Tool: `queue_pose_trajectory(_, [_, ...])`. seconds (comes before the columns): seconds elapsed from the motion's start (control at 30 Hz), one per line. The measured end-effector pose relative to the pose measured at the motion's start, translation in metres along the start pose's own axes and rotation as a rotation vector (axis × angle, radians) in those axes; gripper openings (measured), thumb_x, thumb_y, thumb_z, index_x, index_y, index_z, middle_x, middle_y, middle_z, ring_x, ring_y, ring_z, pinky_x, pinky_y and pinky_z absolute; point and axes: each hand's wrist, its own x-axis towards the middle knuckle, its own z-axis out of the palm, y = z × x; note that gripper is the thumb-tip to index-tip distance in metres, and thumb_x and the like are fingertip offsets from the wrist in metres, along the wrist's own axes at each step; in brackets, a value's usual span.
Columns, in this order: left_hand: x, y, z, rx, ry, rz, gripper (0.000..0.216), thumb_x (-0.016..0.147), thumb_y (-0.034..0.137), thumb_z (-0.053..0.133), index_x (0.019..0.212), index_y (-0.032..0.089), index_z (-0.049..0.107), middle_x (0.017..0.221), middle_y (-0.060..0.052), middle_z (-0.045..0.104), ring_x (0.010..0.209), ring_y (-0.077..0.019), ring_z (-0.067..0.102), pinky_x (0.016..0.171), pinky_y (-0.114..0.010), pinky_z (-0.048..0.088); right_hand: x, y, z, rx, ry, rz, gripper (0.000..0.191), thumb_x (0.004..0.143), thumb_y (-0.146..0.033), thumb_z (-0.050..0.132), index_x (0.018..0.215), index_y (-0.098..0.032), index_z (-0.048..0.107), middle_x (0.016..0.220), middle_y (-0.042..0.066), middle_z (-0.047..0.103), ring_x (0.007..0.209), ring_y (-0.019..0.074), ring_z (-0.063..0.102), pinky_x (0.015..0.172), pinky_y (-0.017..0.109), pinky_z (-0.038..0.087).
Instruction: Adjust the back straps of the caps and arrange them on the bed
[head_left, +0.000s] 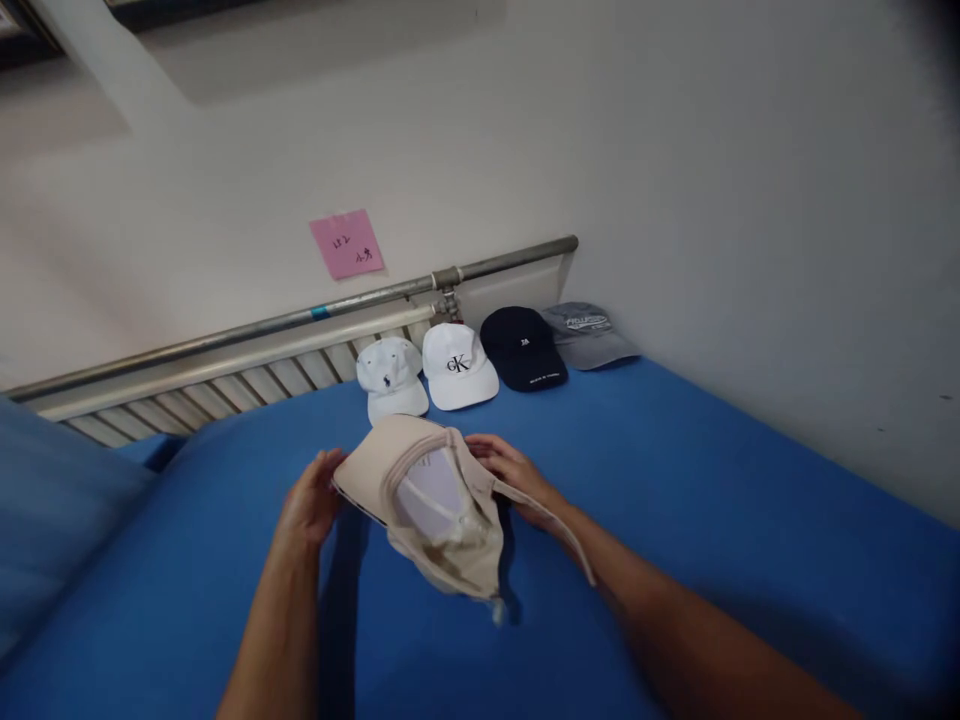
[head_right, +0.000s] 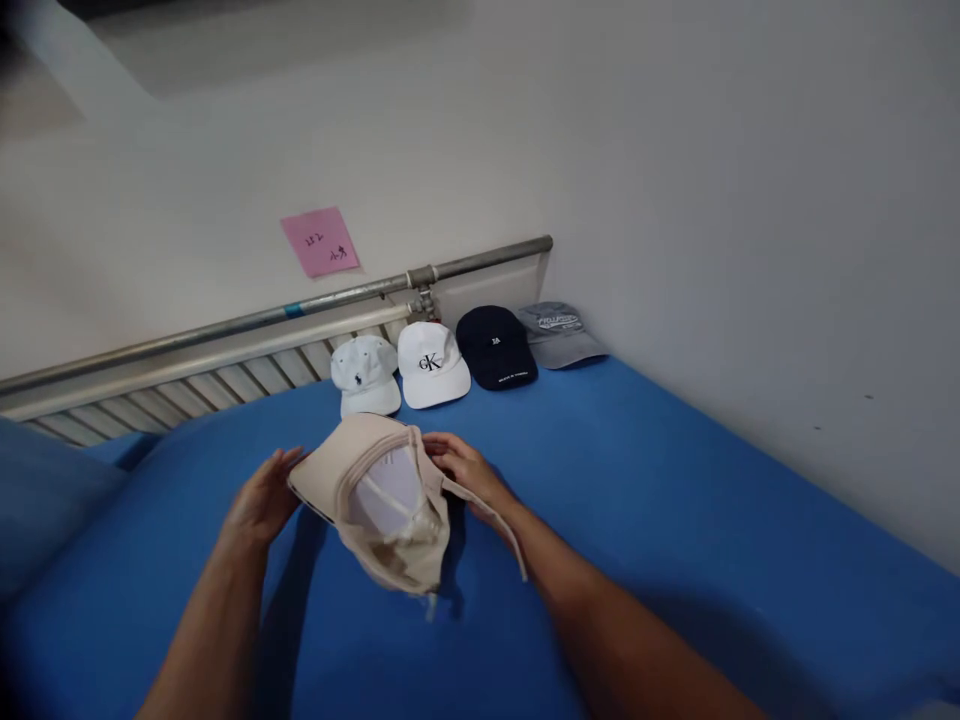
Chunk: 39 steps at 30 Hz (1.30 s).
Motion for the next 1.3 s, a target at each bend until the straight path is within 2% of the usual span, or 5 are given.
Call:
queue_pose_trajectory(0.2, [-0.050, -0.006, -0.004, 0.659, -0.356, 0.497, 0.040, 0.071, 0.031, 0.066, 0.110, 0.024, 0.068, 0.125, -0.007, 0.063, 0.124, -0.0293, 0.049, 0.108, -0.044, 0.033, 0.003, 0.010, -0.004, -0.244, -0.050, -0.155, 0.046, 0.075, -0.033, 0.066, 0.119, -0.024, 0.057, 0.119, 0.008, 0.060, 0.091, 0.0181, 0.061, 0.077, 0.032, 0.050])
queue_pose_trajectory(0.4, [-0.092, -0.001, -0.012, 0.894, -0.672, 0.479, 0.040, 0.079, 0.038, 0.059, 0.118, 0.030, 0.066, 0.131, -0.004, 0.061, 0.133, -0.0302, 0.041, 0.115, -0.050, 0.019, -0.007, -0.003, -0.004, -0.710, -0.243, -0.534, 0.041, 0.083, -0.026, 0.058, 0.124, -0.027, 0.056, 0.139, 0.009, 0.044, 0.122, 0.0244, 0.047, 0.093, 0.043, 0.045])
queue_pose_trajectory(0.87, [-0.100, -0.022, -0.043, 1.012, -0.571, 0.520, 0.023, 0.078, 0.036, 0.060, 0.098, 0.031, 0.072, 0.128, -0.001, 0.063, 0.132, -0.0264, 0.042, 0.117, -0.049, 0.011, -0.051, -0.022, 0.039, -1.146, -0.449, -1.098, 0.016, 0.084, -0.020, 0.055, 0.096, -0.021, 0.065, 0.128, 0.009, 0.056, 0.125, 0.0253, 0.044, 0.105, 0.047, 0.029])
queue_pose_trajectory(1.13, [-0.081, -0.011, -0.019, 0.840, -0.664, 0.410, 0.016, 0.081, 0.033, 0.056, 0.082, 0.021, 0.068, 0.087, -0.003, 0.068, 0.091, -0.0218, 0.059, 0.091, -0.035, 0.044, -0.038, -0.013, 0.045, -1.320, -0.523, -1.037, 0.042, 0.079, -0.014, 0.054, 0.121, -0.020, 0.055, 0.131, 0.010, 0.056, 0.124, 0.0270, 0.042, 0.103, 0.049, 0.025])
queue_pose_trajectory(1.3, [-0.060, -0.015, -0.006, 0.595, -0.662, 0.296, 0.009, 0.071, 0.025, 0.057, 0.071, 0.017, 0.062, 0.066, 0.002, 0.058, 0.064, -0.0140, 0.050, 0.063, -0.024, 0.040, -0.038, -0.011, 0.047, -1.281, -0.590, -0.876, 0.011, 0.084, -0.021, 0.052, 0.081, -0.018, 0.062, 0.080, 0.006, 0.066, 0.079, 0.0206, 0.057, 0.086, 0.041, 0.040])
